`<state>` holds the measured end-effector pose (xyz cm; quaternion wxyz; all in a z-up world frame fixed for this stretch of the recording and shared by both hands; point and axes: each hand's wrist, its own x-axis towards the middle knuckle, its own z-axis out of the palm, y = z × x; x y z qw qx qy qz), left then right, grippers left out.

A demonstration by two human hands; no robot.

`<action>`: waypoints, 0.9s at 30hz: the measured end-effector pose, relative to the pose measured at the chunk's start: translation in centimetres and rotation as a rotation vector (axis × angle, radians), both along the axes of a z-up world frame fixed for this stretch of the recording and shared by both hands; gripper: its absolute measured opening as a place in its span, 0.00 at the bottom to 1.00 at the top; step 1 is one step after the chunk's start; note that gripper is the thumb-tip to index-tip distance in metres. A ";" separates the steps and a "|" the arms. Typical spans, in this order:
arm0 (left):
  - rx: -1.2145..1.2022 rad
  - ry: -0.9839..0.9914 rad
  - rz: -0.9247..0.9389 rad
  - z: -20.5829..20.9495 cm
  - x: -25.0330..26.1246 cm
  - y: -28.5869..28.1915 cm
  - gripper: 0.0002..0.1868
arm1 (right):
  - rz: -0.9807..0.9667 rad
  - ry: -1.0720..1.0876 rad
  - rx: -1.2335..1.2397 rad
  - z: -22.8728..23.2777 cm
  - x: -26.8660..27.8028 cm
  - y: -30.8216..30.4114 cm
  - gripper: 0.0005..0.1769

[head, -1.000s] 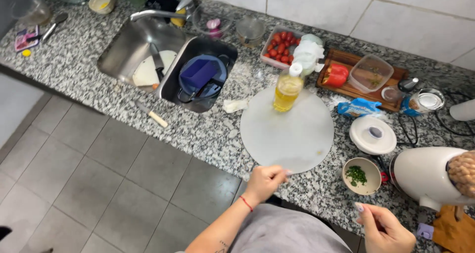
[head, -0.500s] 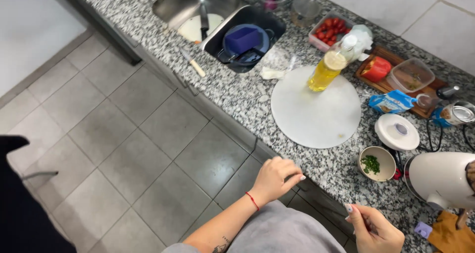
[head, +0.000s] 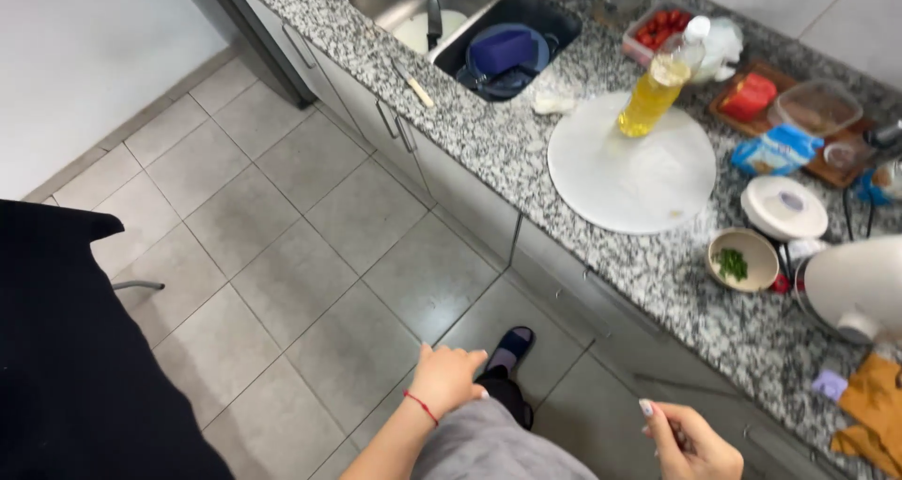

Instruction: Preparing a chickpea spread in a blender and checking baked goods in an oven.

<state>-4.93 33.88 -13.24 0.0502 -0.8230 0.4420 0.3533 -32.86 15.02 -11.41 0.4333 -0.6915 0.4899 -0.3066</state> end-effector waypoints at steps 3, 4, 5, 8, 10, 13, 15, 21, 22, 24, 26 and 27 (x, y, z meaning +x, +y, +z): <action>-0.023 -0.063 0.043 0.2 -0.2 2.2 0.36 | 0.059 0.004 -0.062 3.2 0.1 2.4 0.05; -0.067 -0.094 0.040 0.3 -0.1 2.2 0.36 | 0.061 0.054 -0.075 3.9 0.6 2.6 0.05; -0.112 -0.125 0.037 0.4 0.1 2.3 0.36 | 0.064 0.103 -0.087 4.8 1.2 2.9 0.05; -0.172 -0.010 0.051 2.4 0.4 2.1 0.35 | 0.050 0.062 -0.099 4.1 1.1 3.0 0.05; -0.205 -0.008 0.025 2.5 1.0 2.3 0.35 | 0.042 0.041 -0.121 4.2 1.8 3.4 0.05; -0.240 -0.031 -0.022 2.9 2.3 2.4 0.35 | 0.029 0.042 -0.161 5.3 3.4 3.8 0.06; -0.248 -0.065 -0.052 3.9 3.7 2.3 0.35 | 0.013 0.056 -0.183 6.2 4.9 3.9 0.06; -0.143 -0.101 -0.074 4.8 5.9 3.1 0.35 | -0.040 0.223 -0.207 8.8 6.9 5.6 0.05; -0.136 -0.080 -0.064 4.6 6.0 3.2 0.36 | 0.004 0.072 -0.211 9.5 7.1 6.0 0.08; -0.122 -0.047 -0.105 4.4 6.0 3.1 0.36 | -0.004 -0.064 -0.214 11.4 7.1 6.4 0.12; -0.022 -0.059 -0.172 4.3 6.0 2.5 0.36 | 0.044 0.105 -0.676 13.8 6.8 6.4 0.23; -0.024 -0.050 -0.224 4.5 5.8 1.6 0.36 | -0.003 0.130 -0.673 13.1 5.9 6.7 0.23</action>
